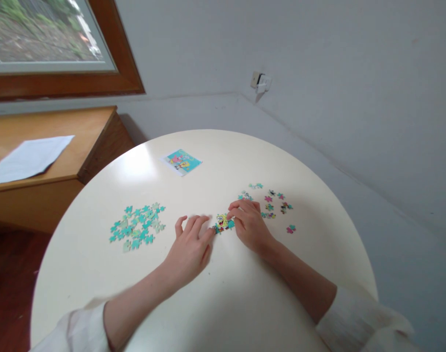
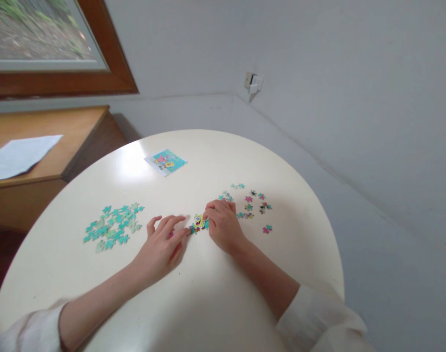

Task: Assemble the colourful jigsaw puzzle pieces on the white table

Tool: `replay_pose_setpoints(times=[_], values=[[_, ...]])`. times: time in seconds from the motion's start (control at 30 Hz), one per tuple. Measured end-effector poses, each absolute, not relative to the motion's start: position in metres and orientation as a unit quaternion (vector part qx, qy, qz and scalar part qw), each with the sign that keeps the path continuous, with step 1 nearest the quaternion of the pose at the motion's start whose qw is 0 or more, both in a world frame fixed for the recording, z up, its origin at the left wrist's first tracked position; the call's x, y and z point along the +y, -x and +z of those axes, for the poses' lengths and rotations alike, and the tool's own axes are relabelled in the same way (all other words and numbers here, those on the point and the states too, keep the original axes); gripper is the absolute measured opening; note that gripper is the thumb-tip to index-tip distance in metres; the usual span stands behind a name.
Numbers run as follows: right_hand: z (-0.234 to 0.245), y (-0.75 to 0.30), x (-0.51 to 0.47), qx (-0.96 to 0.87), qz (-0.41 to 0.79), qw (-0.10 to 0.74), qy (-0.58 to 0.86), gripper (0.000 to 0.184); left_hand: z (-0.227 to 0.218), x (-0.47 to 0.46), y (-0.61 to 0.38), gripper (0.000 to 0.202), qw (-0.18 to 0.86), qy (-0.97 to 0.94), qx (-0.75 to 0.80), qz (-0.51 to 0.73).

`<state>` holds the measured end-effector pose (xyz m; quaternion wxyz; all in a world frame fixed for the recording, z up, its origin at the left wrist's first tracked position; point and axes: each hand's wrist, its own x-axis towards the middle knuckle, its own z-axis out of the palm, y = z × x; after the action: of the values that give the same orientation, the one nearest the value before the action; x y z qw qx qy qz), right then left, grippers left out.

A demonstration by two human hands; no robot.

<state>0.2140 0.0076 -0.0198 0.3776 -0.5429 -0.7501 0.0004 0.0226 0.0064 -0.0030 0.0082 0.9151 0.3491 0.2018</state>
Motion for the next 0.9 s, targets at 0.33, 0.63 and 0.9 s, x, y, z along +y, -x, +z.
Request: replay_pose_setpoints(times=[0.33,0.63,0.9], values=[[-0.0220,-0.2145,0.0074,-0.747,0.007,0.348,0.567,0.030,-0.0041,0.0069,-0.0227,0.028,0.013,-0.914,0.352,0.200],[-0.0210,-0.2138,0.0069,-0.752,0.005,0.345,0.562,0.029,-0.0034,0.0064,-0.0233,0.027,0.011,-0.913,0.352,0.205],[-0.0210,-0.2143,0.0069,-0.751,0.021,0.340,0.566,0.030,-0.0017,0.0060,-0.0236,0.027,0.018,-0.914,0.350,0.205]])
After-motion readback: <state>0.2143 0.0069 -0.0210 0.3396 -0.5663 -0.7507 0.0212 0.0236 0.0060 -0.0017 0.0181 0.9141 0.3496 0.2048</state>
